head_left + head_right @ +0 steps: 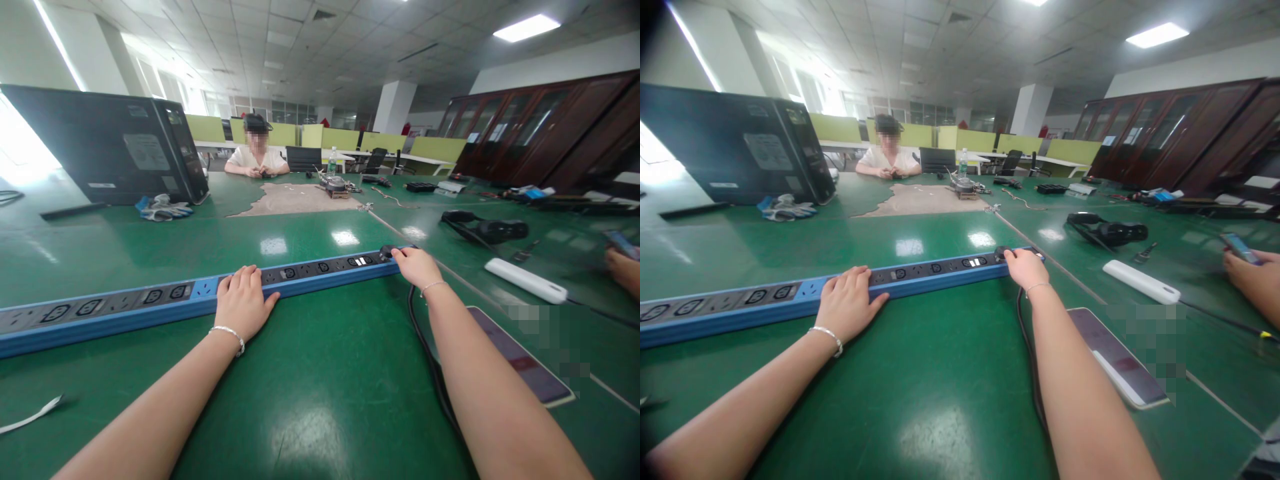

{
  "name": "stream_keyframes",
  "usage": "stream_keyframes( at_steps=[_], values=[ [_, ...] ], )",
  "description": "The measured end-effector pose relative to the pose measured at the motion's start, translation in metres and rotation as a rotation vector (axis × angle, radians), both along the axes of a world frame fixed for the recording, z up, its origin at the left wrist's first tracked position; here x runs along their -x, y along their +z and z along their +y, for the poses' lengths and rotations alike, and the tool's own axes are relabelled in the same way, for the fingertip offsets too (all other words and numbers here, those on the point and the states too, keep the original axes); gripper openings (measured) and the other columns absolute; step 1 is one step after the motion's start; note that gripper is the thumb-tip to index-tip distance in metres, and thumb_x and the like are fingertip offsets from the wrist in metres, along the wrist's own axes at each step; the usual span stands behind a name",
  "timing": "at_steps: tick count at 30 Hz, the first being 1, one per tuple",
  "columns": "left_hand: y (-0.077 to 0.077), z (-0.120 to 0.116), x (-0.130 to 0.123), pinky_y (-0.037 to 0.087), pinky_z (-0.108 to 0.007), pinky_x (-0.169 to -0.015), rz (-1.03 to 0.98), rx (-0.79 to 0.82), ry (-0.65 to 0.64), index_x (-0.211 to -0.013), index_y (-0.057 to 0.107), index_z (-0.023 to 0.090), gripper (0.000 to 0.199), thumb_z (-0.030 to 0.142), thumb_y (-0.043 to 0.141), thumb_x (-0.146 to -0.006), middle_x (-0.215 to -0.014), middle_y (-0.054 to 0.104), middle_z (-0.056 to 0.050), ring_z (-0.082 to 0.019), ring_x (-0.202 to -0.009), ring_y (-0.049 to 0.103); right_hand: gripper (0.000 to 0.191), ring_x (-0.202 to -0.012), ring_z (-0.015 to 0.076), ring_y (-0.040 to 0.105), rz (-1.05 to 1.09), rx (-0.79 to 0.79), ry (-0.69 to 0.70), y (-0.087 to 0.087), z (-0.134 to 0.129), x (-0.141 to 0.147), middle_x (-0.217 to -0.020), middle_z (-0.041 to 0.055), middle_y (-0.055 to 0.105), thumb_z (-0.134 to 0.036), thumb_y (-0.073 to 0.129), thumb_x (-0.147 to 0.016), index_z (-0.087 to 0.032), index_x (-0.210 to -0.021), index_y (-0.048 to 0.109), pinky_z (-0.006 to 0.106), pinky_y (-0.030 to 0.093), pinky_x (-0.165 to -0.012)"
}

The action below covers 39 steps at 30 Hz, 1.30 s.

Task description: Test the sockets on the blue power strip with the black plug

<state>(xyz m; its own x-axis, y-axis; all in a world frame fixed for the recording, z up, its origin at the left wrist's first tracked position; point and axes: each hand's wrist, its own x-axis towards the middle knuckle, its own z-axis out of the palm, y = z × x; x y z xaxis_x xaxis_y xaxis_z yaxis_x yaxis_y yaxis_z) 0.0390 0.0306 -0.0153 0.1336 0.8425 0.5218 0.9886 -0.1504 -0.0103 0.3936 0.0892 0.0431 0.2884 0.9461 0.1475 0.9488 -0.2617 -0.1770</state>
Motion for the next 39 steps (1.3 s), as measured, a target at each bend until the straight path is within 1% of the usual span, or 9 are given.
stream_keyframes(
  at_steps=[6, 12, 17, 22, 28, 34, 39],
  values=[
    [-0.001, 0.001, 0.001, 0.029, -0.044, -0.098, 0.001, -0.002, 0.003, -0.119, 0.048, 0.010, 0.054, 0.047, 0.043, -0.080, -0.126, 0.052, -0.017, -0.030, -0.120, 0.044, 0.046, -0.092, 0.0235, 0.062, -0.009, -0.003, 0.012, -0.001, 0.001, 0.004, -0.100, 0.0140, 0.067, -0.042, 0.028, -0.088, -0.016, -0.097, 0.065, 0.029, 0.042, -0.074],
    [-0.001, 0.001, 0.001, 0.030, -0.044, -0.098, 0.003, -0.001, -0.003, -0.119, 0.048, 0.009, 0.054, 0.047, 0.043, -0.080, -0.126, 0.052, -0.017, -0.029, -0.120, 0.044, 0.045, -0.091, 0.0264, 0.062, -0.040, 0.020, -0.027, 0.003, 0.000, 0.010, -0.099, 0.0156, 0.067, -0.043, 0.030, -0.087, -0.016, -0.094, 0.065, 0.033, 0.044, -0.076],
    [-0.001, 0.000, 0.001, 0.030, -0.044, -0.098, 0.008, -0.004, -0.003, -0.119, 0.048, 0.010, 0.053, 0.047, 0.043, -0.081, -0.127, 0.052, -0.017, -0.029, -0.120, 0.043, 0.046, -0.094, 0.0265, 0.062, -0.048, 0.024, -0.066, 0.003, 0.001, 0.013, -0.100, 0.0167, 0.066, -0.043, 0.030, -0.087, -0.016, -0.098, 0.065, 0.034, 0.044, -0.079],
    [-0.001, 0.000, 0.001, 0.030, -0.044, -0.098, 0.012, -0.001, -0.003, -0.118, 0.048, 0.010, 0.053, 0.047, 0.043, -0.081, -0.127, 0.052, -0.017, -0.029, -0.120, 0.044, 0.046, -0.096, 0.0260, 0.061, -0.033, 0.032, -0.077, 0.003, 0.001, 0.013, -0.101, 0.0160, 0.066, -0.043, 0.030, -0.087, -0.016, -0.100, 0.065, 0.034, 0.044, -0.081],
    [-0.001, 0.001, 0.001, 0.029, -0.045, -0.099, -0.007, 0.005, -0.001, -0.119, 0.048, 0.011, 0.053, 0.047, 0.042, -0.080, -0.128, 0.051, -0.018, -0.029, -0.121, 0.043, 0.042, -0.095, 0.0254, 0.061, -0.037, 0.076, -0.085, 0.007, -0.001, 0.021, -0.103, 0.0153, 0.065, -0.044, 0.036, -0.085, -0.018, -0.100, 0.065, 0.035, 0.044, -0.082],
    [0.000, 0.000, 0.001, 0.029, -0.045, -0.099, -0.005, 0.011, -0.009, -0.119, 0.048, 0.010, 0.054, 0.047, 0.042, -0.081, -0.127, 0.052, -0.018, -0.029, -0.121, 0.043, 0.042, -0.096, 0.0253, 0.061, -0.043, 0.128, -0.035, 0.005, 0.004, 0.020, -0.104, 0.0160, 0.065, -0.044, 0.036, -0.085, -0.016, -0.100, 0.064, 0.035, 0.044, -0.082],
    [0.000, 0.000, 0.001, 0.029, -0.045, -0.099, -0.018, 0.011, -0.008, -0.120, 0.048, 0.011, 0.053, 0.047, 0.042, -0.081, -0.127, 0.052, -0.018, -0.030, -0.121, 0.043, 0.048, -0.100, 0.0252, 0.060, -0.062, 0.156, -0.007, -0.003, 0.003, 0.017, -0.104, 0.0201, 0.064, -0.040, 0.026, -0.090, -0.010, -0.106, 0.060, 0.035, 0.043, -0.086]
  ],
)
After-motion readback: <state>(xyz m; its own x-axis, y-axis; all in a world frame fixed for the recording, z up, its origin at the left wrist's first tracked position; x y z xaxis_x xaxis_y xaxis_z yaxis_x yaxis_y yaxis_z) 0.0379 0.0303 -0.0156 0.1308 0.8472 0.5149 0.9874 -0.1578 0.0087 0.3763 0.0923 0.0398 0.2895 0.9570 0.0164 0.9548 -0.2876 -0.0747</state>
